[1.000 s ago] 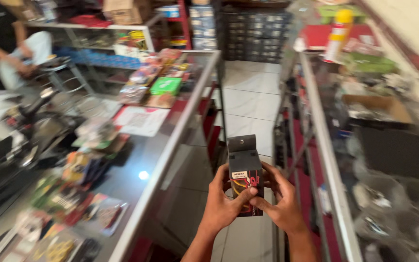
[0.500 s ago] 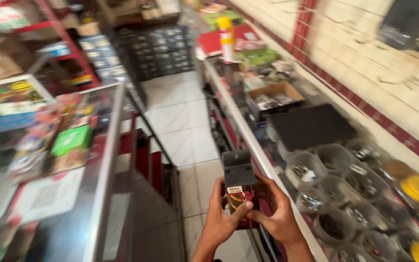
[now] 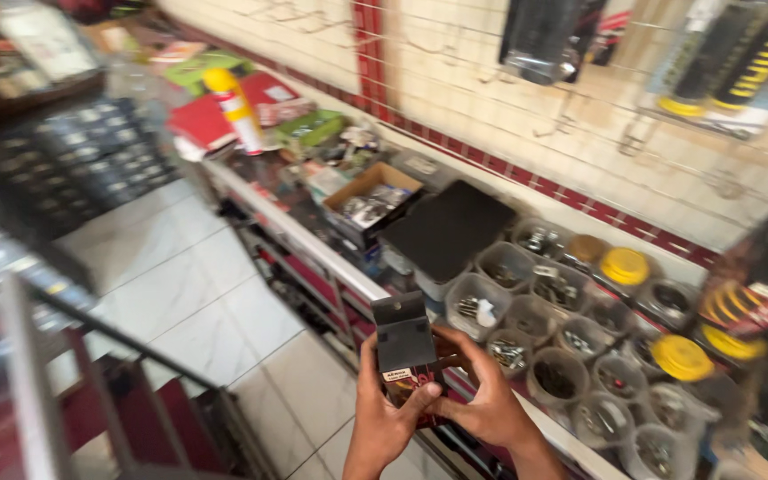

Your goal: The person organizes various motorcycle parts by picking up packaged items from a glass display counter and placing them onto a wire rack shelf.

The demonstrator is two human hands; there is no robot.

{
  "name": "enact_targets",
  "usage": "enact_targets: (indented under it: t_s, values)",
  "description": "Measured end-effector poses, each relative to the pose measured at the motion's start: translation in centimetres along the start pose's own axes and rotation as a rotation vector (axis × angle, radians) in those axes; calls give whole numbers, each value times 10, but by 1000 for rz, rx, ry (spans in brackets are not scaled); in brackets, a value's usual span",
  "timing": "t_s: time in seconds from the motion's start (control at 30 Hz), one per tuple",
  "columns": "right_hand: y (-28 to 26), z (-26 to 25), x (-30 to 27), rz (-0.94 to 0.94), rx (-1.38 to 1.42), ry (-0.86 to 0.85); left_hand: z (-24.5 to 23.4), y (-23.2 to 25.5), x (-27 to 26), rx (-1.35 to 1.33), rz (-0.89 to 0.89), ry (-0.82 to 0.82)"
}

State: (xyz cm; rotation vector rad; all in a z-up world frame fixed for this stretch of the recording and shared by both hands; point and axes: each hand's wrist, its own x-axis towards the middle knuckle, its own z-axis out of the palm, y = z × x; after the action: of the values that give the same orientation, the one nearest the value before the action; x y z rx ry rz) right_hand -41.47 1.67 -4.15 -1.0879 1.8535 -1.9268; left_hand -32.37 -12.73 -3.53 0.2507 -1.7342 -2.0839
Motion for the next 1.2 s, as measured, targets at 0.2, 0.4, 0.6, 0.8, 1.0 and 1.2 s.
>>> enact_targets:
  t_s: [0.2, 0.4, 0.6, 0.8, 1.0, 1.2]
  values:
    - [-7, -11, -14, 53, -35, 142, 9, -9, 14, -43, -103, -201]
    - [-16, -36, -29, 5, 26, 350, 43, 4, 35, 44, 40, -386]
    - [-24, -79, -53, -36, -42, 550, 103, 11, 46, -3, 170, -465]
    - [-33, -122, -73, -39, -81, 621, 151, 6, 66, 171, 539, -530]
    - [-43, -151, -84, -139, -65, 591, 191, 2, 71, -16, 305, -710]
    - [-63, -174, -85, -153, -266, 585, 216, 9, 76, -23, 423, -785]
